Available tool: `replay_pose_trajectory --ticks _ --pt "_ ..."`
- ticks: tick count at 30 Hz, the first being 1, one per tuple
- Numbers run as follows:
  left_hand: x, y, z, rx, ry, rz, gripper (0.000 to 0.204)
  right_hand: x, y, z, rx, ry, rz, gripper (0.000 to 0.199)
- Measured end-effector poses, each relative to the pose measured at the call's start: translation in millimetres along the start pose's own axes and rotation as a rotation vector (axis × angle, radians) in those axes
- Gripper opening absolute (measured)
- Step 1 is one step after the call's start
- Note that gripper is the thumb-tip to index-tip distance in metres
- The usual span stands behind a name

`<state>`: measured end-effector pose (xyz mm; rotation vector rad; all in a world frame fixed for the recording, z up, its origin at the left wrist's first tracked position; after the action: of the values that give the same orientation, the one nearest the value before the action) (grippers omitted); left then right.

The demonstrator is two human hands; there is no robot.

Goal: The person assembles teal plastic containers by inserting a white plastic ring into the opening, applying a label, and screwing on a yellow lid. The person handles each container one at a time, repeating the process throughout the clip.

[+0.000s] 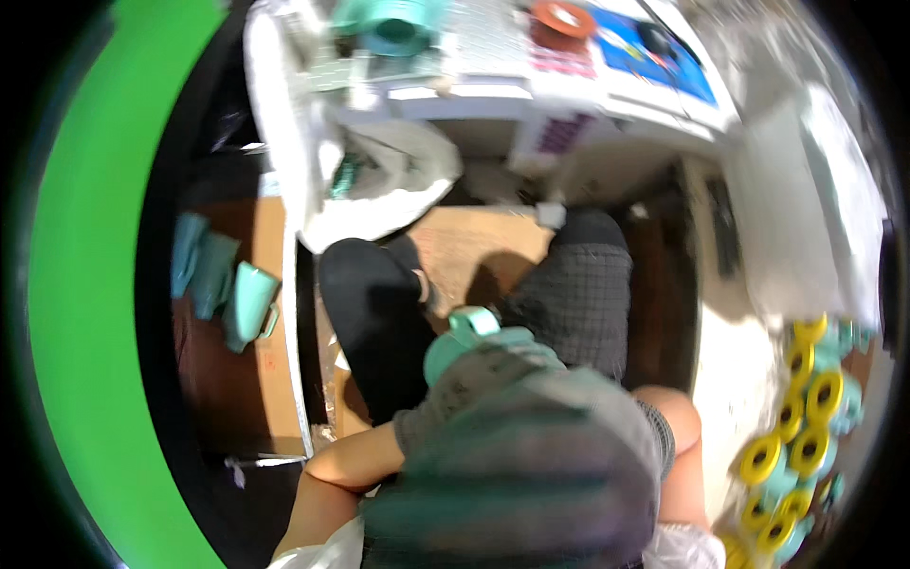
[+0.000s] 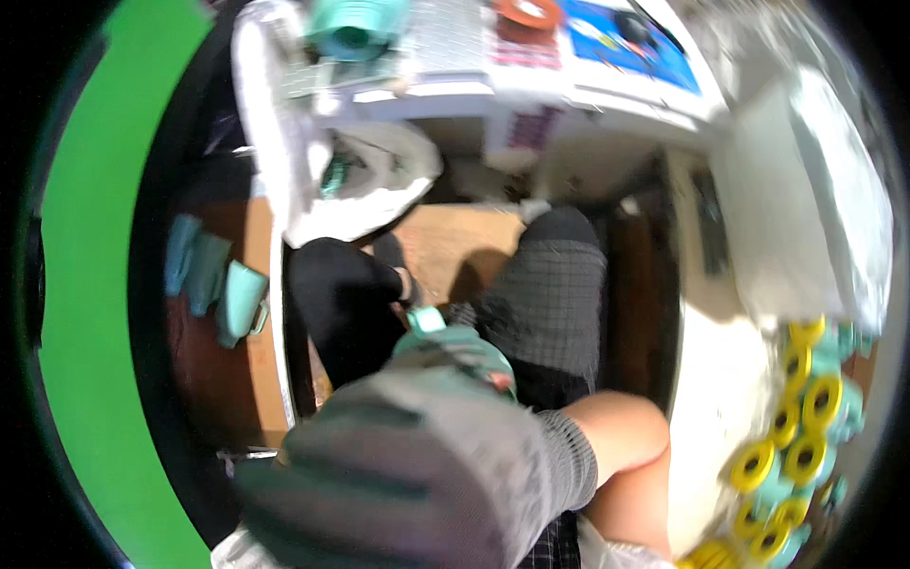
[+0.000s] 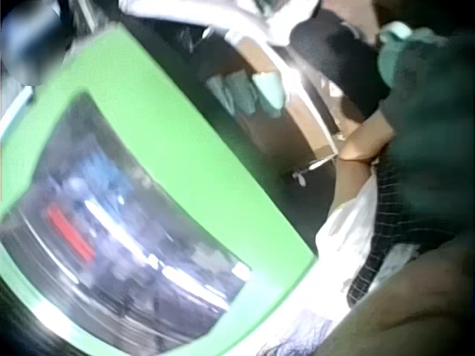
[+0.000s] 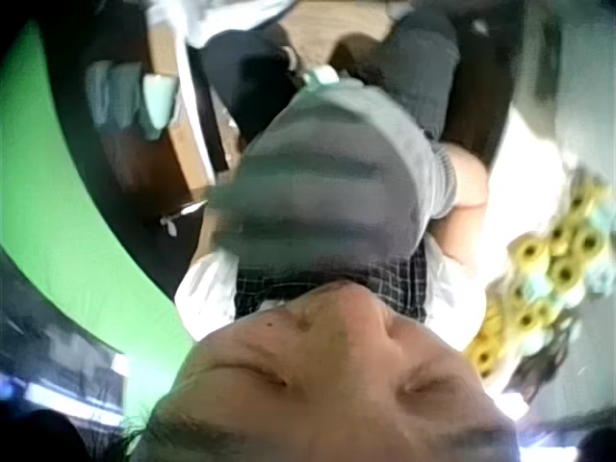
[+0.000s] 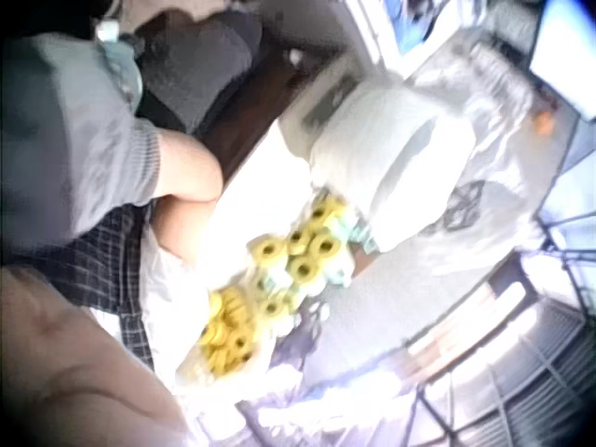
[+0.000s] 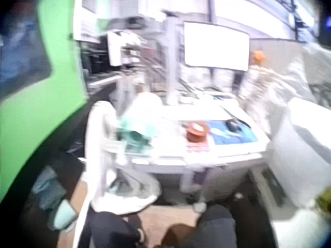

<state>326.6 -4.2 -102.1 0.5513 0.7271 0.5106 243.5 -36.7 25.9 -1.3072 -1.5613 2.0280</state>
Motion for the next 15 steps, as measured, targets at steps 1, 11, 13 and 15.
replay_pose_trajectory --ticks 1,11,13,15 --pt "-6.2 5.9 -1.5 0.018 -0.009 -0.007 0.048 4.2 -17.7 -0.9 0.168 0.123 0.167 0.039" --pt "-45.1 11.6 -15.2 -0.015 -0.243 0.187 0.076 185.9 -54.6 77.2 0.616 0.77 -0.126 0.026" --pt "-42.5 5.6 -18.8 -0.029 -0.141 0.1 0.078 219.3 -26.7 110.6 0.737 0.675 -0.358 0.033" --pt "-43.1 5.9 -19.9 -0.045 -0.133 0.033 0.08 299.5 -8.6 144.5 0.719 1.136 -0.549 0.02"
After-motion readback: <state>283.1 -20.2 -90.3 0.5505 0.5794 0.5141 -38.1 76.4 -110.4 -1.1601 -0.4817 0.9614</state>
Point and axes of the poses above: each hand's wrist, its own x-axis away from the middle knuckle, its own z-axis out of the back of the hand, y = z × x, the point moved 6 cm from there along -x, towards the middle knuckle, and after that the axes turned 3 degrees about -z, right-handed, at the moved point
